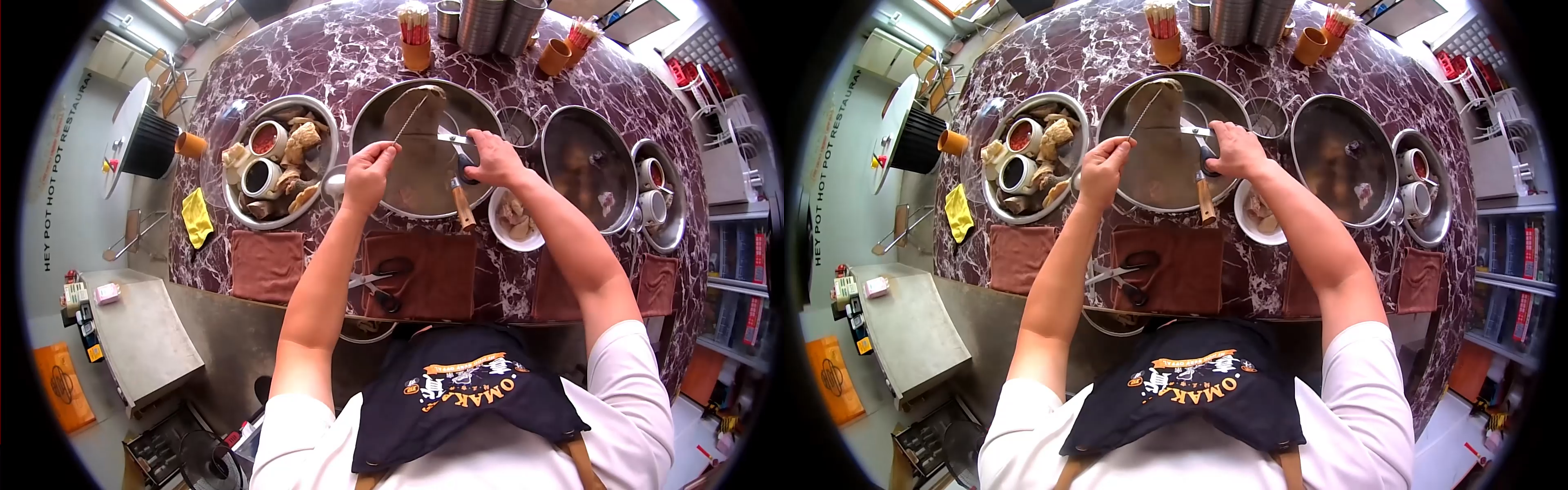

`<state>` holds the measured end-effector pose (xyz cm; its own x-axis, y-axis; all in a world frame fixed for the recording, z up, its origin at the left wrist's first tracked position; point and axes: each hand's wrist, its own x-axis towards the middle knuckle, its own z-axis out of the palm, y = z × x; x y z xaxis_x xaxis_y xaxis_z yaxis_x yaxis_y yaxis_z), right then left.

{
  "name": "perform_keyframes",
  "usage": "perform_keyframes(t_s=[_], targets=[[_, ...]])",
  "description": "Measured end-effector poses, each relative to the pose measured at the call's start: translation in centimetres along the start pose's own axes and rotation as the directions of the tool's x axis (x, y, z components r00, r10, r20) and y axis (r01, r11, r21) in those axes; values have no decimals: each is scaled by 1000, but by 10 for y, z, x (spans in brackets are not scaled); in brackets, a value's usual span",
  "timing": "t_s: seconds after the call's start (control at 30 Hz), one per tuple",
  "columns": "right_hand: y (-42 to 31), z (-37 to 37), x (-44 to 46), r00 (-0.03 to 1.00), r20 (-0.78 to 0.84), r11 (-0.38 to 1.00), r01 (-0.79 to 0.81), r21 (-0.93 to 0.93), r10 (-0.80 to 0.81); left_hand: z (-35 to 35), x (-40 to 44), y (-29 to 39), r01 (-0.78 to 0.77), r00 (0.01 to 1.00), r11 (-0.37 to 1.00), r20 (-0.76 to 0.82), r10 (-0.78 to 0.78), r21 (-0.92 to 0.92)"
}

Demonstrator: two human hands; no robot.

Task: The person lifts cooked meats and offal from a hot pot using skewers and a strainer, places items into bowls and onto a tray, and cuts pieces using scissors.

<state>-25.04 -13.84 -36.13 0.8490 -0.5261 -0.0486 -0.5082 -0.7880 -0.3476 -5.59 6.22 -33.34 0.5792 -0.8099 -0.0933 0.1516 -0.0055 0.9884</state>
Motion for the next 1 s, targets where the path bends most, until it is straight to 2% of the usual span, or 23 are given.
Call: perform_keyframes(t_s=[0.1, 0.2, 0.27, 0.33, 0.4, 0.43, 0.6, 0.67, 0.73, 0.77, 0.87, 0.93, 1.0], targets=[[6, 3, -7, 999, -32, 1000, 1, -6, -1, 0, 2, -3, 5, 1000, 1000, 20, -5, 9], [13, 2, -11, 1000, -12, 995, 12, 101, -11, 0, 9, -2, -18, 999, 1000, 48, 18, -4], [18, -4, -15, 994, 98, 997, -61, 56, 56, -3, 14, 2, 17, 999, 996, 38, -14, -85], [25, -12, -28, 994, 87, 996, -68, 54, 63, -12, 19, 8, 100, 994, 989, 60, -94, -107], [29, -20, -43, 998, -40, 997, -37, 66, 40, -14, 21, 10, 90, 992, 991, 92, -80, -103], [33, -20, -46, 996, -60, 998, -62, -1, 62, -13, 21, 10, 90, 992, 990, 93, -80, -105], [18, -11, -27, 995, -96, 998, -19, -57, 13, 0, 18, 14, 38, 989, 999, 143, -41, 27], [7, 5, -11, 993, -108, 998, -53, -42, 49, 2, 18, 16, 49, 985, 998, 161, -55, 38], [11, 32, -2, 977, -214, 997, 16, 78, 1, 6, 19, 19, 60, 985, 995, 157, -71, 75], [6, 32, 0, 987, -124, 982, -84, 167, 105, 8, 21, 20, 20, 988, 995, 149, -34, 93], [10, 15, -19, 985, -131, 982, -89, 167, 112, 6, 30, 23, 23, 991, 997, 129, -33, 73], [24, -6, -47, 971, -219, 989, -63, 132, 91, 8, 34, 32, 30, 992, 997, 122, -38, 71], [39, -39, -79, 977, -179, 991, -96, 96, 112, 17, 38, 42, 24, 992, 999, 126, -29, 47]])
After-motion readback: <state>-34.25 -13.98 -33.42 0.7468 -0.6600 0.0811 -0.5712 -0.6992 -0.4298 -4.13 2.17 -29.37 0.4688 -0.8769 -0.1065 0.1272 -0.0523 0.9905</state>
